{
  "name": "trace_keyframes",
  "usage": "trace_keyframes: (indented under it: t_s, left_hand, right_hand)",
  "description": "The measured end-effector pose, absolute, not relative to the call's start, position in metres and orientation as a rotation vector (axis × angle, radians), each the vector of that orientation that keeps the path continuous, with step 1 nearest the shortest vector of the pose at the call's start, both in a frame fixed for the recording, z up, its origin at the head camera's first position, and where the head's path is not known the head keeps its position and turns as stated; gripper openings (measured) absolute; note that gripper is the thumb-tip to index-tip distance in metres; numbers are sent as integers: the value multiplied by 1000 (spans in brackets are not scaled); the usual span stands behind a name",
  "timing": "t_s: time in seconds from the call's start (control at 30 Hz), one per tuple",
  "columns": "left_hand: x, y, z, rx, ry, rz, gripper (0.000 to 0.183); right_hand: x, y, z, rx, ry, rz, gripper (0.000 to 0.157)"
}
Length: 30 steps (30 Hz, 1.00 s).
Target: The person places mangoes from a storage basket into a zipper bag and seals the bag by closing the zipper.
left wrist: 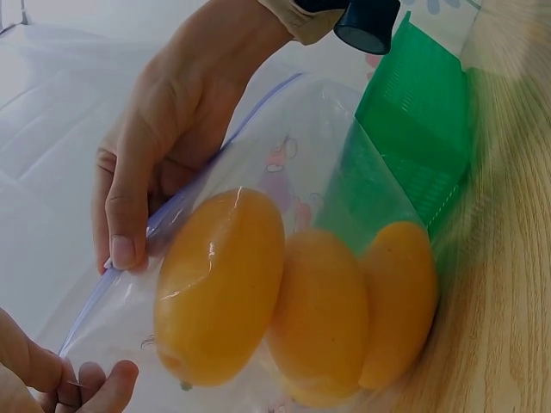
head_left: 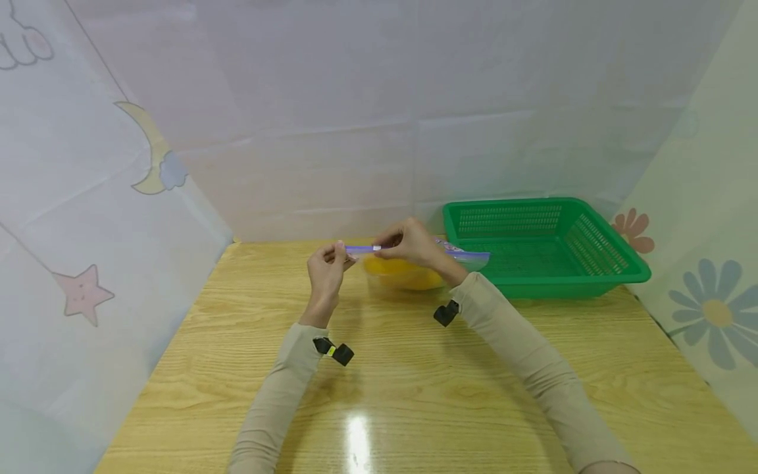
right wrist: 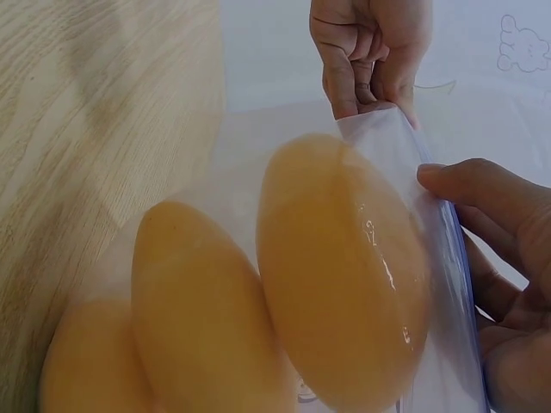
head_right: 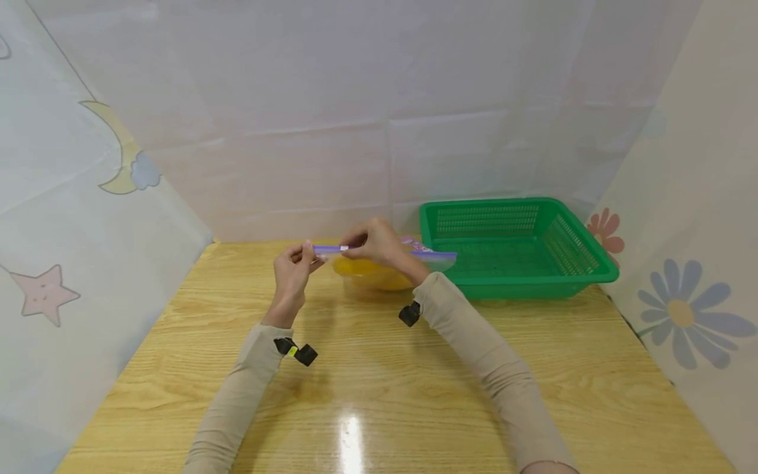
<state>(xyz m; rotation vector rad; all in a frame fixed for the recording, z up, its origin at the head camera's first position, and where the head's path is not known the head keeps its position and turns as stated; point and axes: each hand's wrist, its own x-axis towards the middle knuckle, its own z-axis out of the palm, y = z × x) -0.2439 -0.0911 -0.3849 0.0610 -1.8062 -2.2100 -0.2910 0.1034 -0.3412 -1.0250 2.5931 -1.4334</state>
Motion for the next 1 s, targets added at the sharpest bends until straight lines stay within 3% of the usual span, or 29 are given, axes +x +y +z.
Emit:
trace_keyframes:
  t_s: [1.0]
  left_hand:
    - [-245,-97,-388,68,-1781,-2210,28]
  right_hand:
    - [-291,127,-340,-973,2605,-1439,15]
